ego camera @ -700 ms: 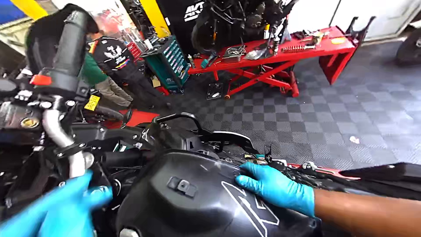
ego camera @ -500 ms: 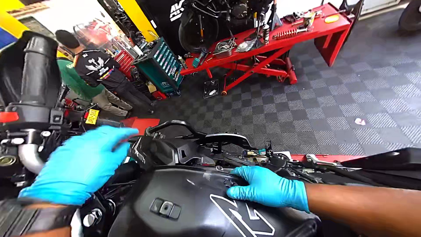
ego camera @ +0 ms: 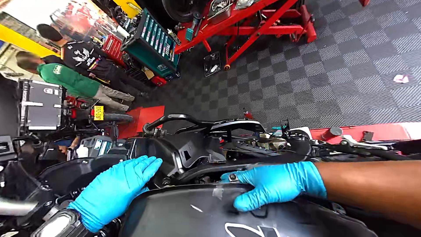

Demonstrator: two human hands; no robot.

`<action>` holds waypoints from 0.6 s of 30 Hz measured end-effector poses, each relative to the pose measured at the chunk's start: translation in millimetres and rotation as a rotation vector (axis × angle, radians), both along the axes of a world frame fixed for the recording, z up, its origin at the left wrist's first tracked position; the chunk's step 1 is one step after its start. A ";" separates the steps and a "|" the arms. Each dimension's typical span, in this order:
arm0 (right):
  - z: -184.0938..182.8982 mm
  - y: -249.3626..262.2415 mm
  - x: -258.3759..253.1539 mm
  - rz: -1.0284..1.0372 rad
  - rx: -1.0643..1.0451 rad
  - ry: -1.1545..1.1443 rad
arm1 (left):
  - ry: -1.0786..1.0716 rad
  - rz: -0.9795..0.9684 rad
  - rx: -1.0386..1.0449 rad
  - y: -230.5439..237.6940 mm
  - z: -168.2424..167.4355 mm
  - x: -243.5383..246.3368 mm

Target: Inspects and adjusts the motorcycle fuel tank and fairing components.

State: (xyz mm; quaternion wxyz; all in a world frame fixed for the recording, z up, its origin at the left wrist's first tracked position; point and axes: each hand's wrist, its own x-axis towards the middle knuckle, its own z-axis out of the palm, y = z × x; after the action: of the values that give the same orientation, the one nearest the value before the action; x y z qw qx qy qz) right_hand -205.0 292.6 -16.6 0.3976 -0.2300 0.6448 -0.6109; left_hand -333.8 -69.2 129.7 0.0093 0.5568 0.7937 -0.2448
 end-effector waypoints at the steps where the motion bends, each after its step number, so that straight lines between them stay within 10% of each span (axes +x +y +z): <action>1: -0.5 -1.0 -1.9 0.022 0.026 0.009 | 0.018 -0.002 0.008 -2.4 -2.6 0.1; 18: -22.0 -4.5 -10.6 -0.055 -0.067 0.038 | 0.155 -0.017 0.230 -11.8 -14.2 -13.4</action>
State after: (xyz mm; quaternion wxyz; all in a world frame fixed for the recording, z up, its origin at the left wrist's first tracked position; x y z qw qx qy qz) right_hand -215.6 288.1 -38.6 0.3604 -0.2368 0.6375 -0.6385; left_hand -347.2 -81.0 115.5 -0.1178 0.5404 0.8101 -0.1946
